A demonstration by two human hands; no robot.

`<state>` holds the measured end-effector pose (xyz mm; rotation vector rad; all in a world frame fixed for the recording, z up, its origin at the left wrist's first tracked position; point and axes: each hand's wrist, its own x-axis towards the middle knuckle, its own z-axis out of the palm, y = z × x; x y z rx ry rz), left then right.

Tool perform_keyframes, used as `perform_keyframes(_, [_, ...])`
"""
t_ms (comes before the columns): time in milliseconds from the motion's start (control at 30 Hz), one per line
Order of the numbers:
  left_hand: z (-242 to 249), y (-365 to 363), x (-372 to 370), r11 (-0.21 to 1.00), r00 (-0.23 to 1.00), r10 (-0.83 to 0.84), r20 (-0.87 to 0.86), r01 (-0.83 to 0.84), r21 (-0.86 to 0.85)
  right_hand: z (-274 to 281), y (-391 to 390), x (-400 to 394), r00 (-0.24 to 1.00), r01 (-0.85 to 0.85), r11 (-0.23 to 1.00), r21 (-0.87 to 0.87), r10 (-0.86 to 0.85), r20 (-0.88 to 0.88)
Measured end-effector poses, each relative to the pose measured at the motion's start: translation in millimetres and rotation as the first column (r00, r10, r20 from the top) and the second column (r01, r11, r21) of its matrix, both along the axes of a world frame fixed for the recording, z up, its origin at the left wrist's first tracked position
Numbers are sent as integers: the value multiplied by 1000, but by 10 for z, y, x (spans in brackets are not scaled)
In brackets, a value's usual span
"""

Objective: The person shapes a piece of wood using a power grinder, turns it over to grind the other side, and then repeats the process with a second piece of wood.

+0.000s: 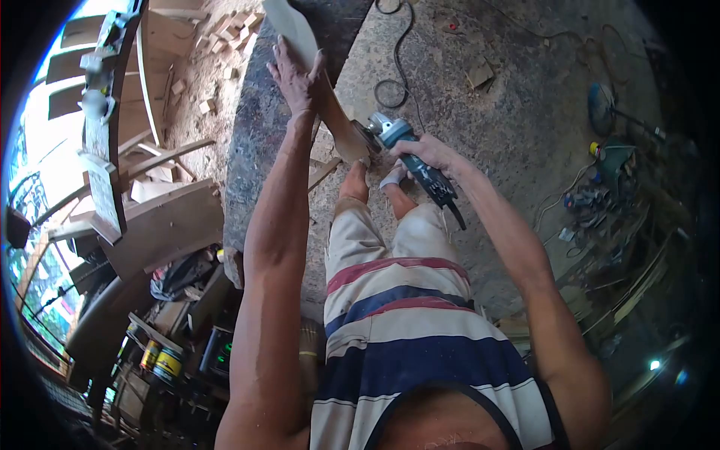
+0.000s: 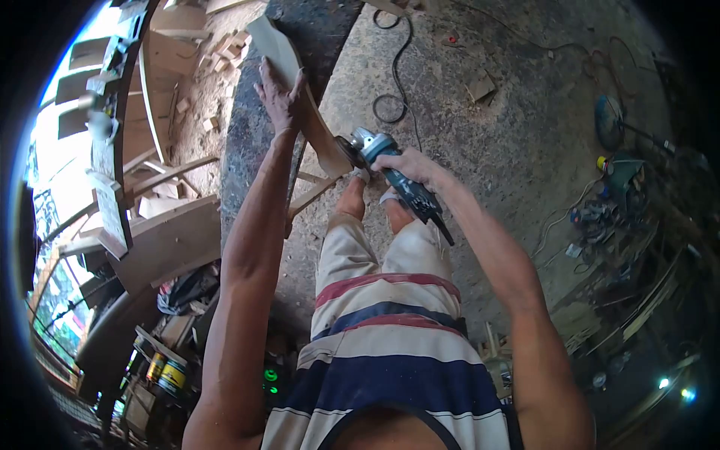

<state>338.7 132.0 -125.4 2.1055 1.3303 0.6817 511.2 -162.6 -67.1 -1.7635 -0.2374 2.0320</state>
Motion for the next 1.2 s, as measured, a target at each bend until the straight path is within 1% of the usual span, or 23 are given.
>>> perform_keyframes(100, [40, -22, 21, 1000, 1000, 12, -9, -12, 3, 40, 55, 126, 992, -121, 990, -75, 123, 25])
perform_keyframes(200, [29, -21, 20, 1000, 1000, 14, 5, -14, 19, 106, 237, 134, 996, -89, 993, -75, 87, -29])
perform_keyframes(300, [2, -21, 17, 999, 1000, 21, -2, -21, 31, 138, 323, 34, 995, 68, 997, -42, -71, -76])
perform_keyframes(433, [12, -25, 15, 999, 1000, 28, -7, -28, 28, 122, 235, 70, 998, -17, 997, -77, 12, -66])
perform_keyframes(533, [-1, -12, 13, 998, 1000, 12, -23, -10, 61, 175, 146, 119, 995, -36, 991, -131, 23, -93])
perform_keyframes(633, [33, -38, 23, 999, 1000, 11, -8, -10, 41, 199, 254, 115, 995, -72, 988, -139, 62, -73])
perform_keyframes(667, [51, -28, 27, 1000, 1000, 7, -16, -7, 12, 244, 250, 83, 995, 24, 991, -131, -36, -90])
perform_keyframes(767, [57, -19, 19, 1000, 1000, -4, -28, 4, -5, 219, 257, 90, 999, -20, 995, -100, 17, -36])
perform_keyframes(867, [79, -3, 33, 1000, 1000, -7, -12, 7, 3, 62, 145, 111, 997, -75, 995, -63, 74, -17])
perform_keyframes(1000, [56, -1, -1, 999, 1000, -18, -17, 18, -28, 174, 262, 144, 995, -92, 991, -92, 89, -42])
perform_keyframes(1200, [-2, 18, -37, 999, 1000, -19, -24, 18, -32, 99, 110, 95, 990, -134, 990, -42, 136, 39])
